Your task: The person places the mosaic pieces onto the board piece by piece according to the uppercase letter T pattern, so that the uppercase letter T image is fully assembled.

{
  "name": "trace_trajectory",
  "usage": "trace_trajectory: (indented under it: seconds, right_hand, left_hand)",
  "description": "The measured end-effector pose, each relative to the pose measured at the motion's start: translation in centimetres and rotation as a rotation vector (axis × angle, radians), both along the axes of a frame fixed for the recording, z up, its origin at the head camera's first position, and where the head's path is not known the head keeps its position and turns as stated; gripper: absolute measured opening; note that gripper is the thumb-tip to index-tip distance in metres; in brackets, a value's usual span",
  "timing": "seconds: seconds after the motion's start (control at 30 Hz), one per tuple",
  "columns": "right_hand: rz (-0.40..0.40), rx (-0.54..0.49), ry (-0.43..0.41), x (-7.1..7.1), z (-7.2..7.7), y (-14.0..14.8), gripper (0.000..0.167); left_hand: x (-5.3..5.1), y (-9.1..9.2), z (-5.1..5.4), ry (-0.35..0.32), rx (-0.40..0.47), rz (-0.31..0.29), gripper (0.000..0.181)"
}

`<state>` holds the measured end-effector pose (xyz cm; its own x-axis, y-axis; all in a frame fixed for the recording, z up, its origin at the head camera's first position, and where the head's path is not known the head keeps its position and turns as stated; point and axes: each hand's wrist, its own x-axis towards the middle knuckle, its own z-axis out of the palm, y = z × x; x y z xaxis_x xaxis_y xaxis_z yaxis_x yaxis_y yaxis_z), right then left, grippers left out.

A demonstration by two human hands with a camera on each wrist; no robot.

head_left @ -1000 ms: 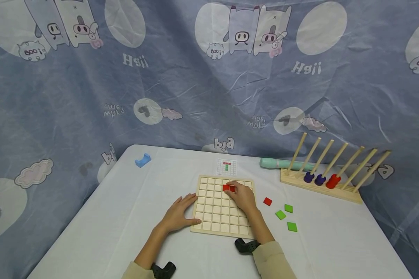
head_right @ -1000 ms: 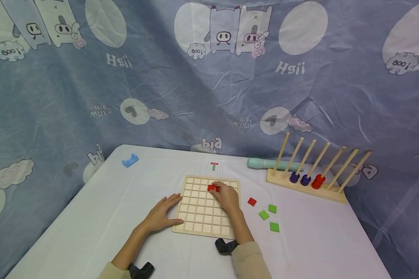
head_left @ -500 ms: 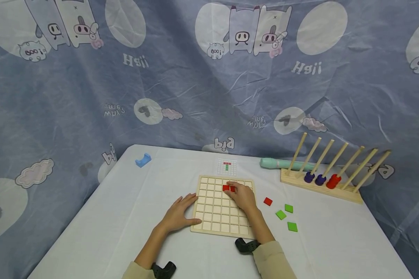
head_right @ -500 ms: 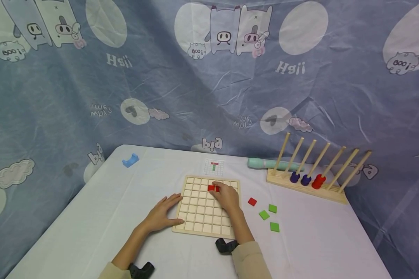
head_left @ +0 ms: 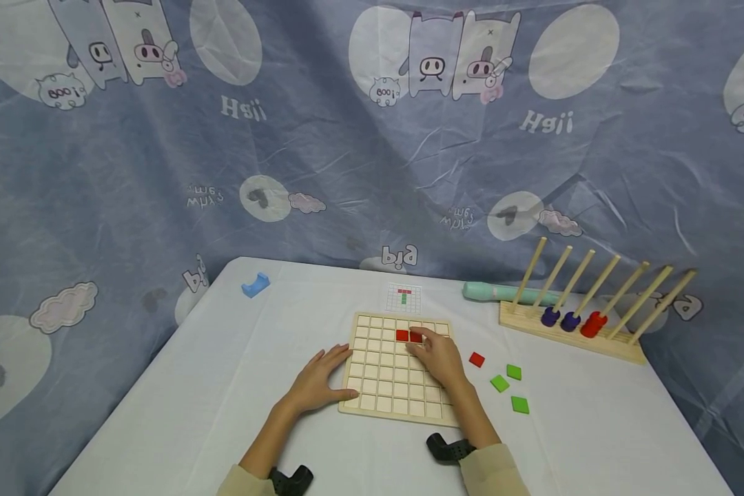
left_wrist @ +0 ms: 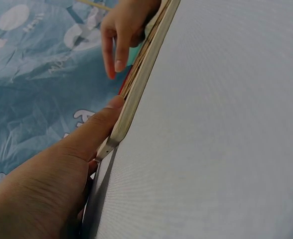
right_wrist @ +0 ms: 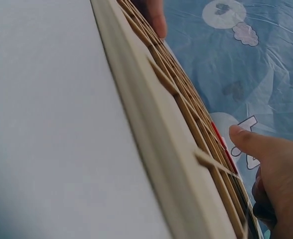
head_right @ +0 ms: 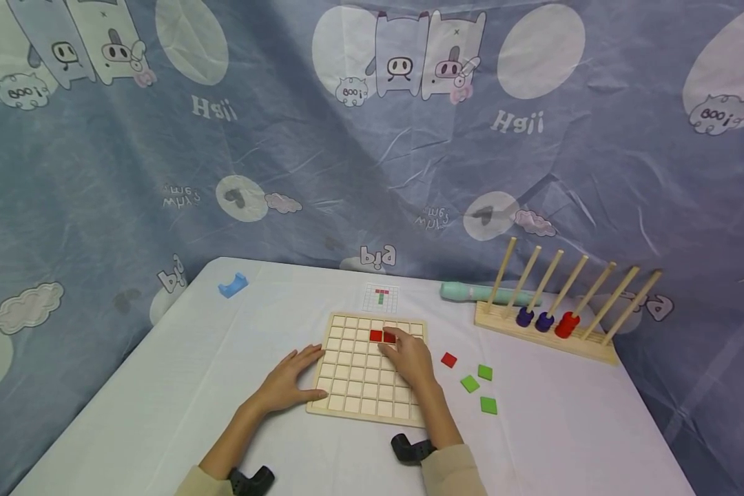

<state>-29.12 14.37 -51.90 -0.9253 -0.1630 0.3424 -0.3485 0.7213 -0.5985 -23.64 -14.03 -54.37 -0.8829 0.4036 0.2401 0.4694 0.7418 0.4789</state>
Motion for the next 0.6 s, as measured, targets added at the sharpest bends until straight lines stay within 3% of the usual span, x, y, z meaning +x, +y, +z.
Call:
trace_trajectory:
  seconds: [0.2, 0.6]
  right_hand:
    - [0.015, 0.023, 0.045, 0.9, 0.3, 2.1, 0.039]
    - [-0.043, 0.087, 0.161, 2.4, -0.4, 9.4, 0.042]
  left_hand:
    - [0.1, 0.1, -0.1, 0.000, 0.007, -0.004, 0.093]
    - [0.1, -0.1, 0.2, 0.026, 0.011, -0.020, 0.090]
